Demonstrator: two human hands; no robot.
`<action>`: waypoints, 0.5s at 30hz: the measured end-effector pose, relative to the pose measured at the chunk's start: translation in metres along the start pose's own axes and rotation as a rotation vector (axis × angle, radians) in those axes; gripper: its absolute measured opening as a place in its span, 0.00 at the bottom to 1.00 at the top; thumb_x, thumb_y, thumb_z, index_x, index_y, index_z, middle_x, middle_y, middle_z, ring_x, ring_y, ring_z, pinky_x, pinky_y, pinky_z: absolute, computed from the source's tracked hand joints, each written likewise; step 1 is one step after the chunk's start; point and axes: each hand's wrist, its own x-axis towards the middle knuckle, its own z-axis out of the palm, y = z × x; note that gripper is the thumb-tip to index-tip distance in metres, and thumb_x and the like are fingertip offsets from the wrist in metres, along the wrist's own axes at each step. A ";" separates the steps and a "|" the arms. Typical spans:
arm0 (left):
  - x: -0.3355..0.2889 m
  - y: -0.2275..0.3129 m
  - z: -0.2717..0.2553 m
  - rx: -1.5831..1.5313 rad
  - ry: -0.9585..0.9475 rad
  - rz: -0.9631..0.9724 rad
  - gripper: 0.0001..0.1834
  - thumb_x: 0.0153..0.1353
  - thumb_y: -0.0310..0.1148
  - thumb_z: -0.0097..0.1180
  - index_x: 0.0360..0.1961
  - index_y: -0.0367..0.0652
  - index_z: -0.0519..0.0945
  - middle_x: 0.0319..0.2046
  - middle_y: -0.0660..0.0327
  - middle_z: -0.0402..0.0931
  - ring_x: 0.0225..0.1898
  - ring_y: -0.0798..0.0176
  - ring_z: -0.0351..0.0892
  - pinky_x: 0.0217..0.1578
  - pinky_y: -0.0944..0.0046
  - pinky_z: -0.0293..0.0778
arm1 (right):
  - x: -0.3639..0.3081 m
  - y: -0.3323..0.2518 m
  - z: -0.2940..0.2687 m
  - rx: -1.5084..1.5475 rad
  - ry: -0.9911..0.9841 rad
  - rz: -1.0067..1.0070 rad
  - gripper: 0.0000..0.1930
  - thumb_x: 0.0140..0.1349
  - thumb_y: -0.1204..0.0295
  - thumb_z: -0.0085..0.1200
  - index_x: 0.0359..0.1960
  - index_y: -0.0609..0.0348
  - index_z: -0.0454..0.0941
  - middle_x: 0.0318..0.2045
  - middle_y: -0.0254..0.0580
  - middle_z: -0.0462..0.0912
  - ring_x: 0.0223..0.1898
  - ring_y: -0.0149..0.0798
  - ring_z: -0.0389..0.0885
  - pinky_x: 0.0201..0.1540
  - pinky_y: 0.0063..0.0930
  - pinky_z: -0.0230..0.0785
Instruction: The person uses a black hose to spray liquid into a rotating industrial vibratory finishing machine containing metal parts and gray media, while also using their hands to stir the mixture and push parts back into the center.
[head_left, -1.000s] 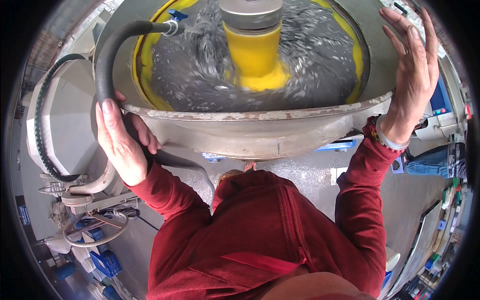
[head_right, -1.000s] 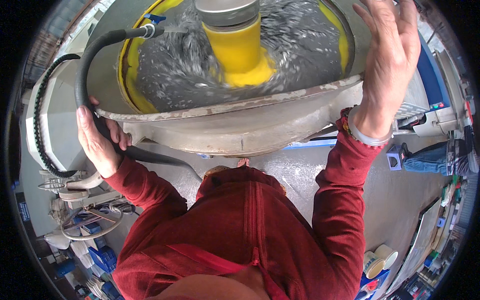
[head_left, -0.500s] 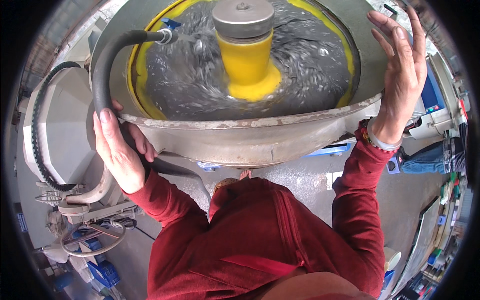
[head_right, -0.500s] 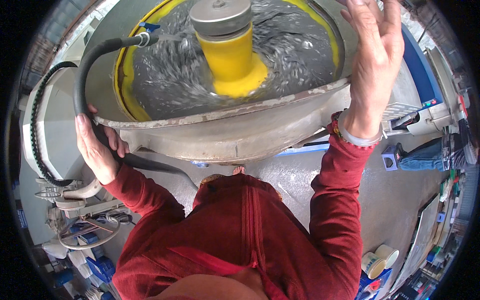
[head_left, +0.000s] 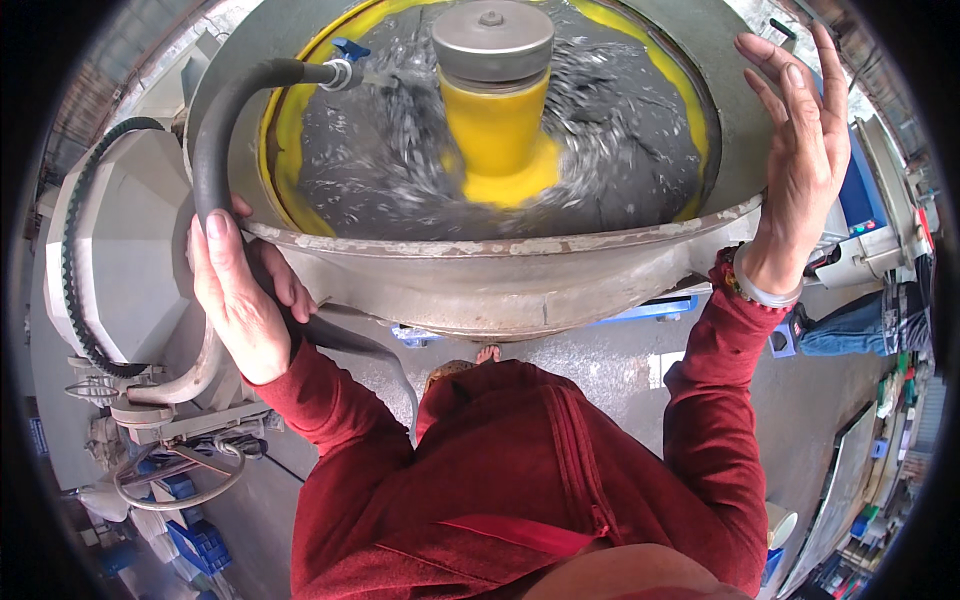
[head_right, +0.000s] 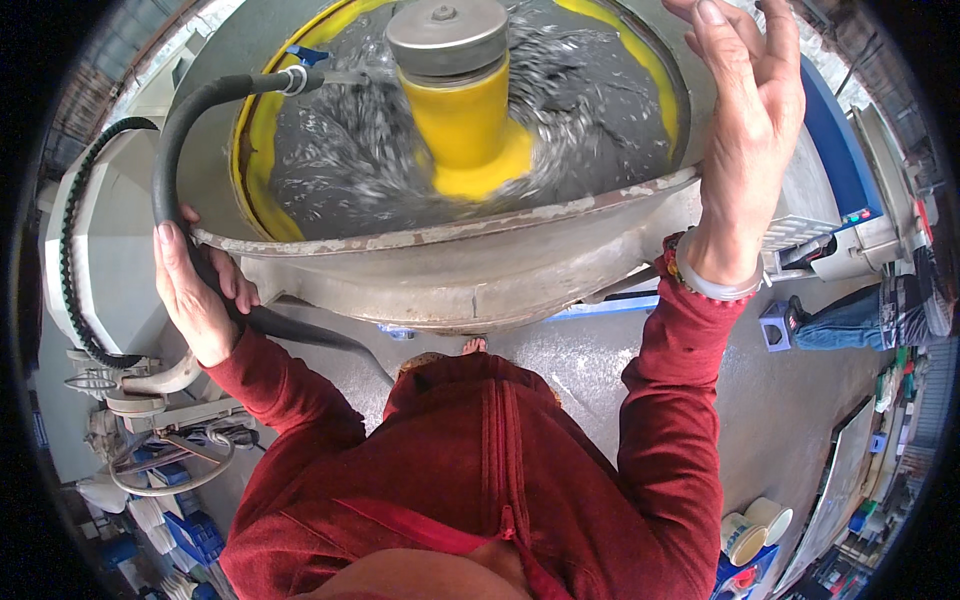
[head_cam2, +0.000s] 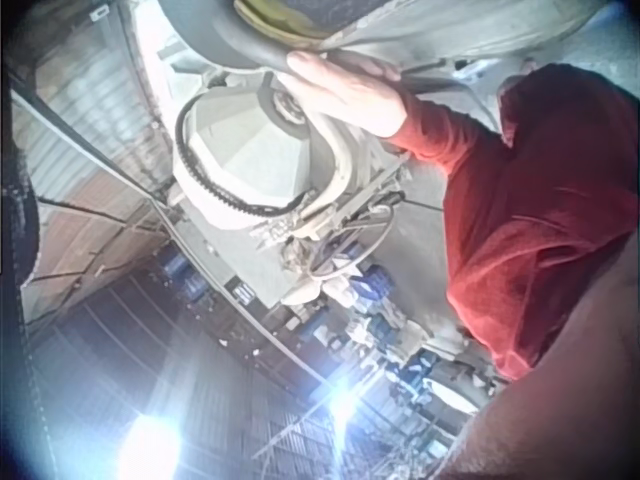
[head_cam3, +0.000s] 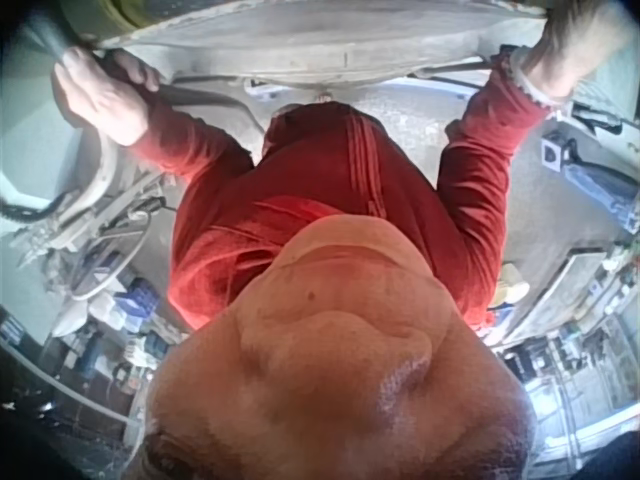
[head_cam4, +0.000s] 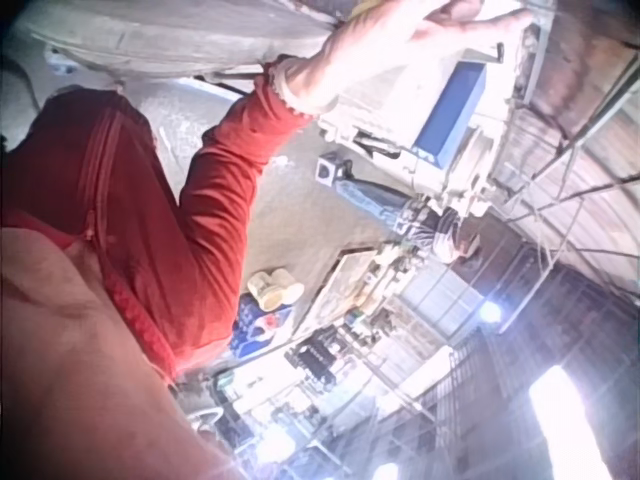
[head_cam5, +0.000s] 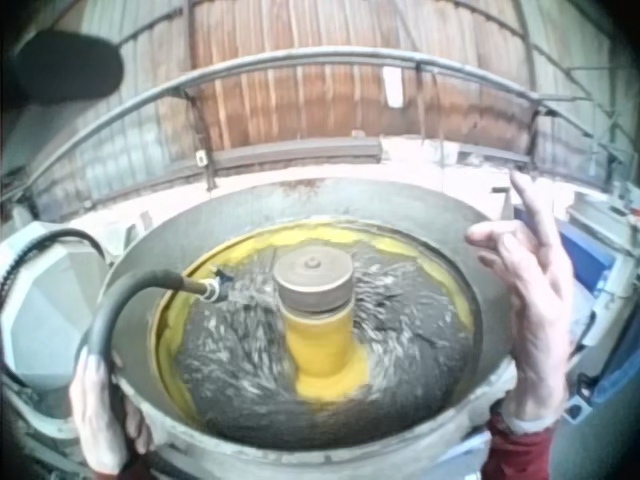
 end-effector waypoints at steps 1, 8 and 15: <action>0.000 0.000 0.000 -0.008 -0.001 -0.005 0.20 0.71 0.49 0.36 0.41 0.41 0.69 0.06 0.66 0.56 0.04 0.72 0.53 0.05 0.72 0.55 | 0.000 0.001 -0.001 -0.001 0.000 0.003 0.28 0.67 0.66 0.44 0.65 0.68 0.54 0.46 0.55 0.79 0.52 0.44 0.77 0.58 0.40 0.64; 0.000 -0.001 0.000 -0.008 -0.005 -0.017 0.21 0.70 0.50 0.38 0.41 0.41 0.69 0.06 0.66 0.57 0.03 0.71 0.54 0.06 0.72 0.56 | -0.002 -0.002 0.001 0.010 -0.002 -0.027 0.29 0.65 0.66 0.47 0.65 0.66 0.55 0.43 0.49 0.79 0.48 0.39 0.76 0.54 0.33 0.64; 0.000 -0.001 0.000 -0.006 -0.009 -0.010 0.21 0.70 0.51 0.38 0.42 0.41 0.69 0.06 0.66 0.56 0.03 0.71 0.55 0.05 0.72 0.56 | -0.005 -0.018 0.012 0.049 0.017 -0.073 0.30 0.62 0.68 0.50 0.65 0.65 0.58 0.38 0.41 0.80 0.42 0.30 0.76 0.48 0.22 0.64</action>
